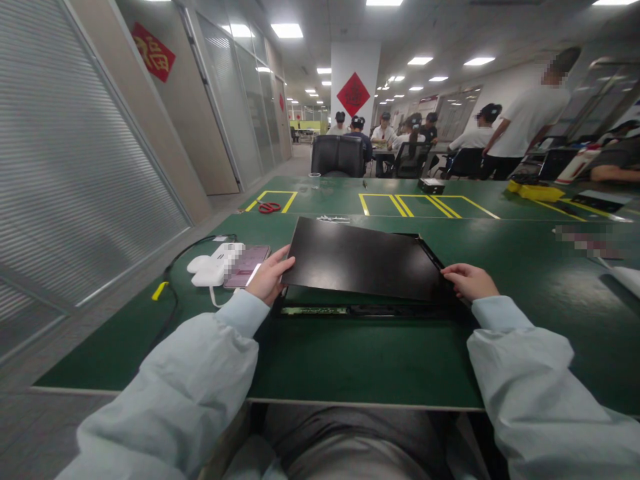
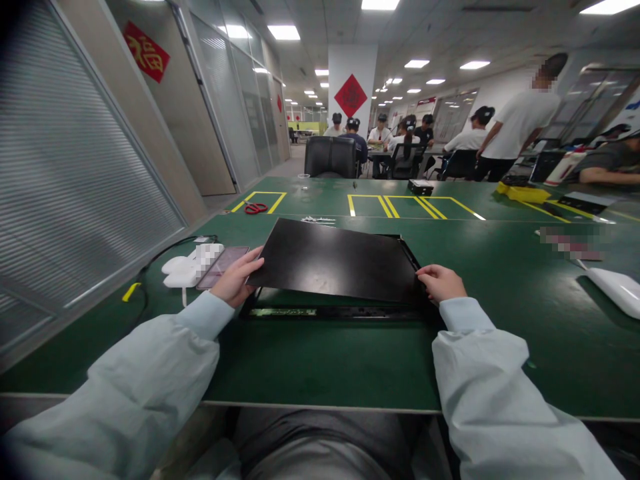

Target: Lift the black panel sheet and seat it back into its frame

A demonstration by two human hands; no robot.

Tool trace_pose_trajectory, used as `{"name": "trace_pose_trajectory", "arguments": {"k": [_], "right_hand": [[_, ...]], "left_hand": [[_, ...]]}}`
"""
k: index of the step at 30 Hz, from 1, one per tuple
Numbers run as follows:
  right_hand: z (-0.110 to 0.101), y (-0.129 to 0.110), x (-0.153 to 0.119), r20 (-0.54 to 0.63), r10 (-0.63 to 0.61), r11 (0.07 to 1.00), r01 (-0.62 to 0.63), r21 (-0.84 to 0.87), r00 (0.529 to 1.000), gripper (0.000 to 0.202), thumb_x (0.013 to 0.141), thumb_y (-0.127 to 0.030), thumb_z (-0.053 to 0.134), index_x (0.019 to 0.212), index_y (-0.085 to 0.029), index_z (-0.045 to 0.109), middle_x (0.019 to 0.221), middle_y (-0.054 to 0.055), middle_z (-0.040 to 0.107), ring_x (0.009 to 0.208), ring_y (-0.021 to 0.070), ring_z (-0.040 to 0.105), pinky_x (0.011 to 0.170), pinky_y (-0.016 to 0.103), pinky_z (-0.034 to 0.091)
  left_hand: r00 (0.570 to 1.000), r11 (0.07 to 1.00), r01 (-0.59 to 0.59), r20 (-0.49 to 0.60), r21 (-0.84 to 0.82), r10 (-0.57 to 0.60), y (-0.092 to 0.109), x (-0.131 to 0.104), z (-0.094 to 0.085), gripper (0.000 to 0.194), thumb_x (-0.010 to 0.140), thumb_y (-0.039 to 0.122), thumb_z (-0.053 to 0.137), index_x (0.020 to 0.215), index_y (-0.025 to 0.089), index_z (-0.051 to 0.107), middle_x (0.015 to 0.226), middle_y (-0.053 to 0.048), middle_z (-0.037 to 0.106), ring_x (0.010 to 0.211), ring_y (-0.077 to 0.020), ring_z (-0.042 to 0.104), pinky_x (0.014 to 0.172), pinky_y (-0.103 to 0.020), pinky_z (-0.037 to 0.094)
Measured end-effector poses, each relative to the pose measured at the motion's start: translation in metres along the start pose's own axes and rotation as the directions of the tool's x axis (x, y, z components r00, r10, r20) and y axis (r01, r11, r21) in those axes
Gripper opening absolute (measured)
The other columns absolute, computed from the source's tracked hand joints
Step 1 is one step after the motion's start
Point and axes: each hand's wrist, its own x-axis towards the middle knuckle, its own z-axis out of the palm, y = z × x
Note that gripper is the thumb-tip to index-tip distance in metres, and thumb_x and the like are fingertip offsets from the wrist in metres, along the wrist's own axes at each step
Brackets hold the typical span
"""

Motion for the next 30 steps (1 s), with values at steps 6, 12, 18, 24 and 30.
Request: {"name": "trace_pose_trajectory", "arguments": {"k": [6, 12, 18, 24, 30], "right_hand": [[-0.001, 0.01, 0.008, 0.008, -0.009, 1.0, 0.009, 0.007, 1.0, 0.02, 0.069, -0.028, 0.074, 0.086, -0.019, 0.08, 0.067, 0.004, 0.069, 0.051, 0.0132, 0.058, 0.044, 0.022, 0.048], [-0.002, 0.012, 0.009, 0.015, 0.005, 1.0, -0.005, -0.014, 1.0, 0.022, 0.071, -0.029, 0.073, 0.089, -0.019, 0.08, 0.07, 0.004, 0.071, 0.052, 0.0135, 0.058, 0.044, 0.023, 0.048], [-0.002, 0.006, 0.005, 0.005, -0.001, 1.0, 0.002, -0.03, 1.0, 0.02, 0.071, -0.028, 0.073, 0.087, -0.019, 0.08, 0.069, 0.004, 0.07, 0.052, 0.0138, 0.058, 0.045, 0.023, 0.049], [-0.002, 0.012, 0.008, -0.001, -0.019, 1.0, 0.019, -0.012, 1.0, 0.021, 0.07, -0.029, 0.074, 0.088, -0.02, 0.081, 0.068, 0.003, 0.069, 0.051, 0.0132, 0.057, 0.043, 0.022, 0.047], [-0.003, 0.014, 0.011, 0.011, -0.017, 1.0, 0.017, -0.01, 1.0, 0.021, 0.069, -0.029, 0.075, 0.087, -0.02, 0.081, 0.067, 0.003, 0.069, 0.051, 0.0132, 0.058, 0.044, 0.022, 0.047]], "left_hand": [[0.999, 0.999, 0.049, 0.006, 0.009, -0.049, -0.005, 0.004, -0.001, 0.066, 0.077, 0.014, 0.081, 0.142, 0.018, 0.071, 0.119, -0.01, 0.083, 0.098, -0.0254, 0.079, 0.068, -0.025, 0.062], [0.997, 0.996, 0.082, -0.018, 0.026, -0.081, -0.007, 0.006, -0.002, 0.068, 0.077, 0.01, 0.077, 0.144, 0.016, 0.068, 0.112, -0.01, 0.084, 0.095, -0.0249, 0.08, 0.07, -0.026, 0.063], [0.998, 0.998, 0.06, -0.003, 0.027, -0.06, -0.007, 0.007, -0.002, 0.063, 0.075, 0.011, 0.078, 0.137, 0.017, 0.073, 0.112, -0.01, 0.084, 0.095, -0.0257, 0.08, 0.068, -0.027, 0.063], [1.0, 0.999, 0.016, 0.009, 0.029, -0.016, -0.006, 0.006, -0.001, 0.055, 0.071, 0.013, 0.082, 0.126, 0.018, 0.078, 0.11, -0.009, 0.084, 0.106, -0.0283, 0.079, 0.089, -0.034, 0.064], [0.997, 0.997, -0.064, 0.041, 0.054, 0.062, -0.013, 0.014, -0.011, 0.056, 0.056, 0.021, 0.094, 0.11, 0.015, 0.081, 0.11, -0.012, 0.083, 0.118, -0.0348, 0.074, 0.105, -0.045, 0.057]]}}
